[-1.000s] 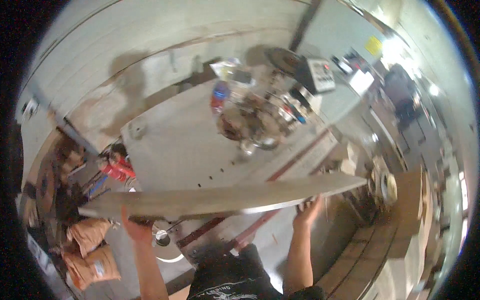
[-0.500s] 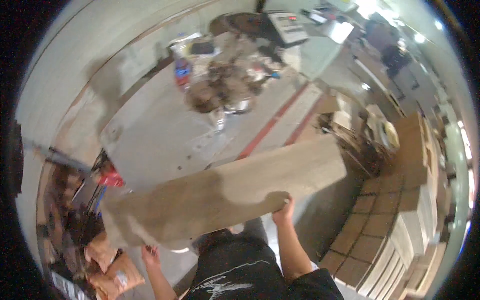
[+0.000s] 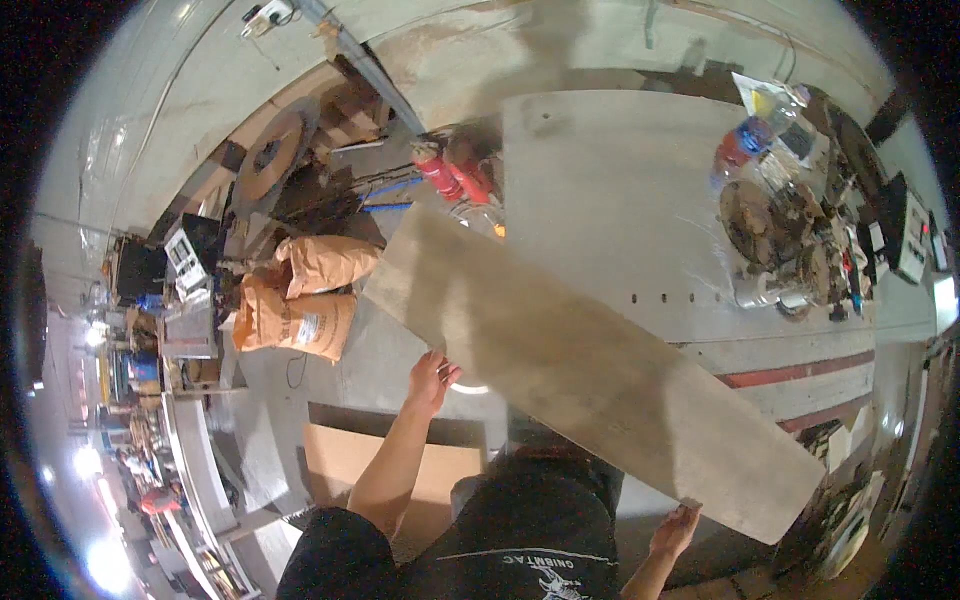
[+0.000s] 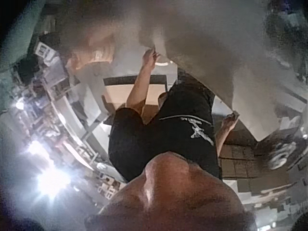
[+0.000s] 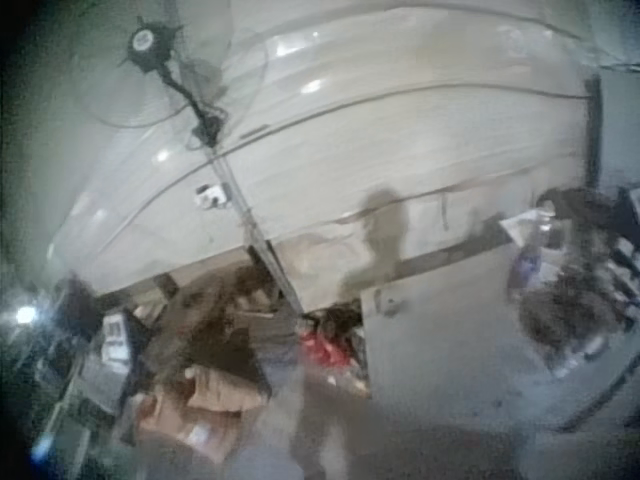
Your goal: The recorder moves wooden panels from a workbench to stacks, then uses a hand tool to scrape or clean the panel edges before processing them further at a machine workstation.
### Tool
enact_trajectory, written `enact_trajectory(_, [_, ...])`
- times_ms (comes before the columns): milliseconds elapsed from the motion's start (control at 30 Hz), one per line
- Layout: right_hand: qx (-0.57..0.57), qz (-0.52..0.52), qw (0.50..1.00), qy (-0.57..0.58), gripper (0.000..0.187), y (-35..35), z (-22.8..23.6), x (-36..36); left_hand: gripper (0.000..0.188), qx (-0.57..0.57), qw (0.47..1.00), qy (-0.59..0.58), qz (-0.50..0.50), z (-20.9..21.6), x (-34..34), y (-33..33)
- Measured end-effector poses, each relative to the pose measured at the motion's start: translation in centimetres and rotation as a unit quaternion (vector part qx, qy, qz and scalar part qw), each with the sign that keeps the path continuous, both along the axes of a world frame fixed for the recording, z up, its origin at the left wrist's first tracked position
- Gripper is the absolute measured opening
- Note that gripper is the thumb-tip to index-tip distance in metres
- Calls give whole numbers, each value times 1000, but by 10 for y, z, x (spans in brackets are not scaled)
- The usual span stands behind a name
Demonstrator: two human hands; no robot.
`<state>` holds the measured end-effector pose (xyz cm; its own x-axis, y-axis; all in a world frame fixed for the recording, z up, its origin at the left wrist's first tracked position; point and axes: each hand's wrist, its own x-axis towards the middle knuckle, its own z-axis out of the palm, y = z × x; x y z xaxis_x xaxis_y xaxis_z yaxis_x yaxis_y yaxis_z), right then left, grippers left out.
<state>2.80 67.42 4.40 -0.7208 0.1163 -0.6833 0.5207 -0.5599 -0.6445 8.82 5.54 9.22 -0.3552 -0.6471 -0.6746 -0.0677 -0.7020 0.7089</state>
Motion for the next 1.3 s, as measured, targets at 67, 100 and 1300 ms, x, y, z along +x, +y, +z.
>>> enact_trajectory(67, [31,-31,999,-10,30,-7,-1,0,34,-10,1000,-11,-14,-9,5,-5])
enact_trajectory(100, [58,-70,996,-19,28,-6,-3,0,37,-23,999,-22,-36,-11,6,-6])
enact_trajectory(1300, [37,-103,991,-73,40,-62,0,14,25,58,959,41,-275,-27,31,10])
